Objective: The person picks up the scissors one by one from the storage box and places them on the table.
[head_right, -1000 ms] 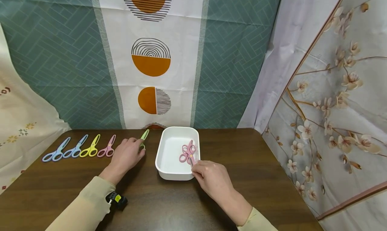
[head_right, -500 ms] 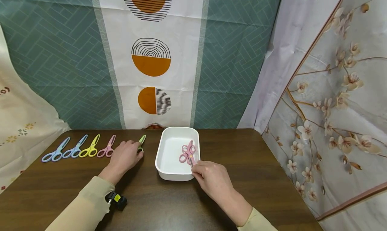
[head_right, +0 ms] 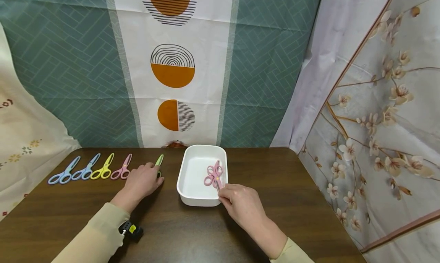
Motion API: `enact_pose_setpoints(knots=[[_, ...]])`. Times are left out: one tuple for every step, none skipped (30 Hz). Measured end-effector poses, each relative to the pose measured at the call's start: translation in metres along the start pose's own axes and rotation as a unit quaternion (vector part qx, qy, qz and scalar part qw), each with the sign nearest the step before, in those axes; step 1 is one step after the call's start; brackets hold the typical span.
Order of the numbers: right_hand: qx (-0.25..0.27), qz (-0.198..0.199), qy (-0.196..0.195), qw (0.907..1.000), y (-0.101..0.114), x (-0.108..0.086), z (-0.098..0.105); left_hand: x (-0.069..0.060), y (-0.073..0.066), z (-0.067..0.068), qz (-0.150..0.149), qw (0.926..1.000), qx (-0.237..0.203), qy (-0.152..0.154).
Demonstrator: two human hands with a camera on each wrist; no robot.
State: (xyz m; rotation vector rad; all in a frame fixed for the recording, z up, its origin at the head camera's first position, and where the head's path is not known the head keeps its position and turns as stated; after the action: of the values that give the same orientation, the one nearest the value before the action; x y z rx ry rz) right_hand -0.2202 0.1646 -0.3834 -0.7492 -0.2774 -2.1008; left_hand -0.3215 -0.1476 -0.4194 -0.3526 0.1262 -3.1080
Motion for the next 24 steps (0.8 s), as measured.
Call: enact_pose_setpoints(knots=[[-0.001,0.0,0.0,1.0,0.0,0.0,0.0,-0.002,-0.001,0.001,-0.004,1.0,0.004,0.004],[-0.001,0.0,0.0,1.0,0.0,0.0,0.0,-0.005,-0.002,0.003,-0.008,0.9999,0.008,0.008],[-0.001,0.0,0.0,1.0,0.0,0.0,0.001,-0.007,-0.003,0.004,-0.012,0.9998,0.01,0.013],[-0.002,0.001,-0.001,1.0,0.001,0.0,0.0,-0.009,-0.004,0.005,-0.016,0.9996,0.013,0.02],[-0.002,0.001,-0.001,1.0,0.001,0.0,0.0,-0.011,-0.004,0.006,-0.021,0.9993,0.016,0.028],[-0.002,0.002,-0.002,1.0,0.001,0.0,0.0,-0.013,-0.005,0.006,-0.026,0.9987,0.02,0.038],[-0.002,0.003,-0.003,1.0,0.001,0.0,0.0,-0.015,-0.004,0.005,-0.031,0.998,0.024,0.049],[-0.002,0.003,-0.003,1.0,0.001,0.0,0.0,-0.017,-0.004,0.005,-0.036,0.9971,0.026,0.061],[-0.001,0.003,-0.004,1.0,0.001,0.0,0.0,-0.018,-0.003,0.004,-0.041,0.9962,0.028,0.071],[-0.001,0.004,-0.005,1.0,0.001,-0.001,0.0,-0.019,-0.003,0.002,-0.046,0.9953,0.029,0.08],[-0.001,0.004,-0.005,1.0,0.001,-0.001,0.0,-0.019,-0.002,0.001,-0.05,0.9946,0.029,0.086],[-0.002,0.005,-0.006,1.0,0.001,-0.001,0.001,-0.019,-0.001,0.0,-0.053,0.9941,0.027,0.09],[-0.001,0.006,-0.007,1.0,0.002,-0.001,0.001,-0.019,0.0,-0.001,-0.055,0.9939,0.025,0.092],[-0.001,0.006,-0.007,1.0,0.002,-0.001,0.001,-0.019,0.0,-0.001,-0.056,0.9939,0.022,0.092],[-0.001,0.007,-0.008,0.9999,0.002,-0.001,0.001,-0.018,0.001,-0.001,-0.057,0.994,0.02,0.091],[-0.002,0.008,-0.009,0.9999,0.002,-0.001,0.002,-0.018,0.002,-0.002,-0.057,0.994,0.018,0.091],[-0.002,0.009,-0.009,0.9999,0.002,-0.001,0.002,-0.018,0.002,-0.002,-0.057,0.9941,0.015,0.091],[-0.002,0.009,-0.01,0.9999,0.002,0.0,0.002,-0.017,0.003,-0.002,-0.056,0.9942,0.012,0.091],[-0.002,0.01,-0.01,0.9999,0.002,0.0,0.002,-0.017,0.004,-0.002,-0.054,0.9943,0.011,0.091],[-0.001,0.009,-0.009,0.9999,0.002,0.0,0.002,-0.017,0.005,-0.001,-0.051,0.9945,0.009,0.091],[0.0,0.01,-0.009,0.9999,0.002,0.0,0.002,-0.016,0.006,-0.001,-0.048,0.9948,0.009,0.089],[0.0,0.009,-0.009,0.9999,0.002,0.0,0.002,-0.016,0.007,-0.001,-0.044,0.995,0.009,0.089],[0.001,0.008,-0.008,0.9999,0.002,0.0,0.002,-0.016,0.008,-0.001,-0.041,0.9952,0.01,0.089],[0.001,0.008,-0.008,0.9999,0.002,0.0,0.001,-0.016,0.01,-0.001,-0.037,0.9953,0.011,0.088]])
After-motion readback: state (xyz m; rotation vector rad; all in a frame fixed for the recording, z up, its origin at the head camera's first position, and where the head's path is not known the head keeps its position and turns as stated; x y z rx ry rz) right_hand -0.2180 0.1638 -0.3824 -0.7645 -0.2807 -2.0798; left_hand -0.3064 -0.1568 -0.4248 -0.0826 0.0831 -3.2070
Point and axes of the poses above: each hand's wrist, its own x-axis towards the middle knuckle, its own z-axis out of the back of the hand, y = z × x, the point moved 6 cm from there along x, towards the middle knuckle, and after that the axes turned 13 degrees about z, right-handed, at the moved point
